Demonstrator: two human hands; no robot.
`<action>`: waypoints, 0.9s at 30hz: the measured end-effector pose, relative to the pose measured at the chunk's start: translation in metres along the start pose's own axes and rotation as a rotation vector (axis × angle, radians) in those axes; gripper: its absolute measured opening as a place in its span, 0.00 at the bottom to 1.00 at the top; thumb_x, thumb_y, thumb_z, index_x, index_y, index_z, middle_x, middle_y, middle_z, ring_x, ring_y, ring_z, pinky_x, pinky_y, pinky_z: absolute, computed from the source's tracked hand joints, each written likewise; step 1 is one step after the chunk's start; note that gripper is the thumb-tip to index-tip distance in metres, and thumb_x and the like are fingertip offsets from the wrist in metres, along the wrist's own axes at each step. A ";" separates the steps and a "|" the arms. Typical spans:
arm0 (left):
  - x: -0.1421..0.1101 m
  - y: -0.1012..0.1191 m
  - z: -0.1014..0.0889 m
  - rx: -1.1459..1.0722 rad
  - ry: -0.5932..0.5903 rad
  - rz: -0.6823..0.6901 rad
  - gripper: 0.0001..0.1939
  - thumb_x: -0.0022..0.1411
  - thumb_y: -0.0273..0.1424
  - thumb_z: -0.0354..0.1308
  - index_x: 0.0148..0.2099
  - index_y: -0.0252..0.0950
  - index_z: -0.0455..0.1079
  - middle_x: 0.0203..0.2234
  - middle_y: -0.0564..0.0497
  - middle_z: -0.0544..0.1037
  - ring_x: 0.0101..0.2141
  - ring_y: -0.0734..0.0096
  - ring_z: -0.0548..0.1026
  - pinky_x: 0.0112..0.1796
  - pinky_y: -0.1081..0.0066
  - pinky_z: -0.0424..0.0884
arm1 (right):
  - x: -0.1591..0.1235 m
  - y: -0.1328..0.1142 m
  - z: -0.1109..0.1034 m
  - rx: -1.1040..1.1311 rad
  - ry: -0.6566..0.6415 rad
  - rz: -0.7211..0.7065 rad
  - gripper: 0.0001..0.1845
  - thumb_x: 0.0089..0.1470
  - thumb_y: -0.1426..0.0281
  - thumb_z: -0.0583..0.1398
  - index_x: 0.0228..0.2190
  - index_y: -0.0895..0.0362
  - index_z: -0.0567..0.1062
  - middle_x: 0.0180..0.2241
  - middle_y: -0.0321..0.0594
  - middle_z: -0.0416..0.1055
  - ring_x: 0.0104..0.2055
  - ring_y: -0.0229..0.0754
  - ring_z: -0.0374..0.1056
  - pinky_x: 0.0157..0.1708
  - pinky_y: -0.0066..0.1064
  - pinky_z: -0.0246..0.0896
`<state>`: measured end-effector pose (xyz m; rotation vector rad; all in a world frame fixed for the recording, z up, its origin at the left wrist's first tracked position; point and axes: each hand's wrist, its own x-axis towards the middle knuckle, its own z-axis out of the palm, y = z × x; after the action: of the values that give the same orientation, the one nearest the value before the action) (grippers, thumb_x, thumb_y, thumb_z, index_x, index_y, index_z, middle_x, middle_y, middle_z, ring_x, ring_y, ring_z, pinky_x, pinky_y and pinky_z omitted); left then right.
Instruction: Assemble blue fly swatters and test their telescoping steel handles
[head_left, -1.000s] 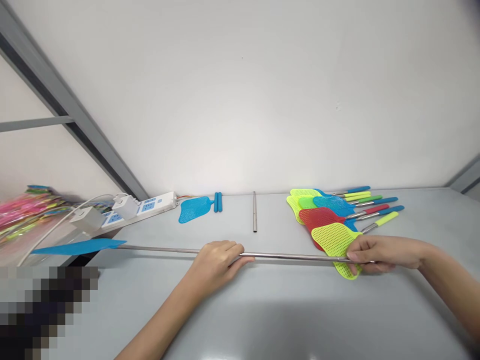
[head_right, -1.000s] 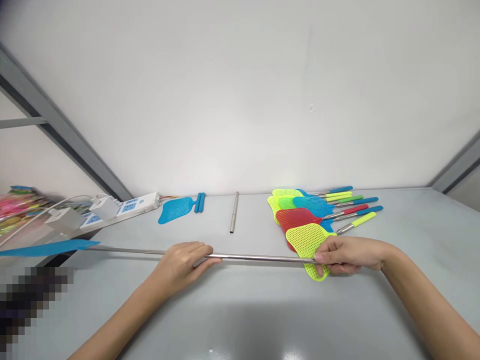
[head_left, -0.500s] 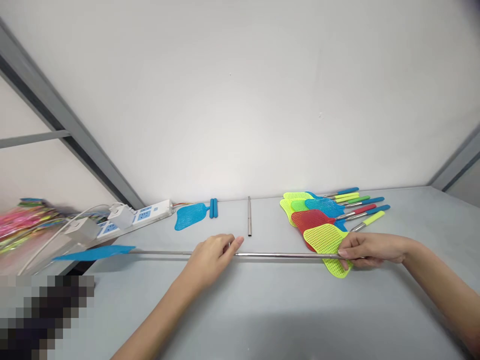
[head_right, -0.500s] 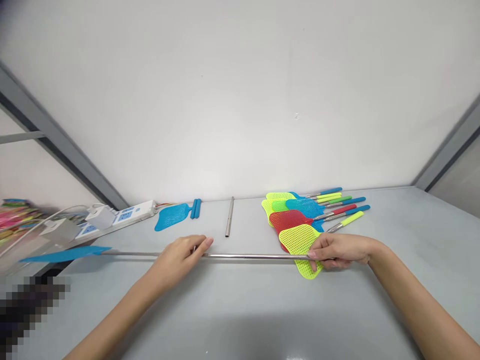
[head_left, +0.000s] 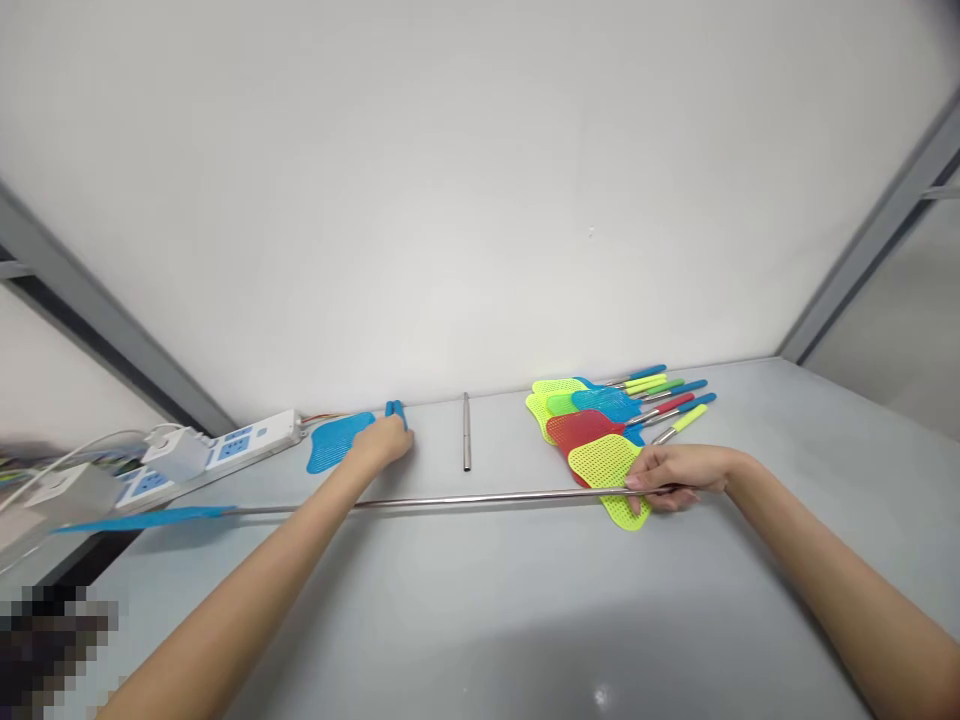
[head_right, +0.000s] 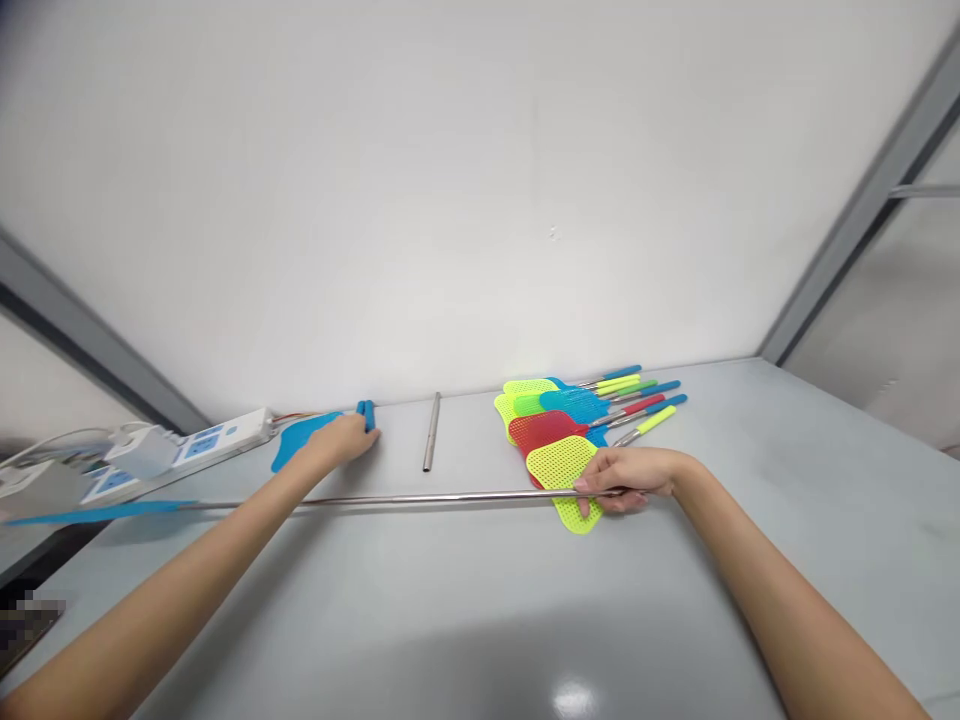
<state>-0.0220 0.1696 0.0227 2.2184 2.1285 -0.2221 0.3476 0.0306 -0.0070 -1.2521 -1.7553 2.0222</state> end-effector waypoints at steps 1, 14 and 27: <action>0.002 0.000 0.001 -0.003 -0.019 0.002 0.15 0.61 0.37 0.49 0.45 0.31 0.64 0.40 0.47 0.70 0.38 0.68 0.70 0.39 0.62 0.67 | 0.001 0.001 -0.001 0.003 0.002 0.001 0.19 0.54 0.60 0.54 0.30 0.65 0.73 0.14 0.28 0.58 0.11 0.25 0.43 0.11 0.21 0.37; -0.076 0.024 -0.020 -0.093 0.147 0.148 0.16 0.60 0.36 0.38 0.26 0.36 0.60 0.23 0.48 0.71 0.25 0.65 0.70 0.23 0.72 0.57 | 0.004 0.004 -0.002 0.048 -0.074 -0.073 0.17 0.55 0.62 0.53 0.29 0.65 0.72 0.20 0.37 0.69 0.12 0.26 0.53 0.13 0.19 0.48; -0.136 0.098 0.028 -0.021 0.227 0.537 0.12 0.65 0.33 0.34 0.34 0.37 0.57 0.22 0.52 0.71 0.22 0.69 0.69 0.21 0.73 0.49 | 0.008 -0.001 0.003 0.117 -0.102 -0.091 0.15 0.54 0.65 0.55 0.34 0.66 0.73 0.21 0.39 0.70 0.14 0.27 0.55 0.15 0.21 0.52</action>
<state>0.0686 0.0265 0.0095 2.8030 1.5124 0.0850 0.3401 0.0341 -0.0102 -1.0331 -1.6771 2.1368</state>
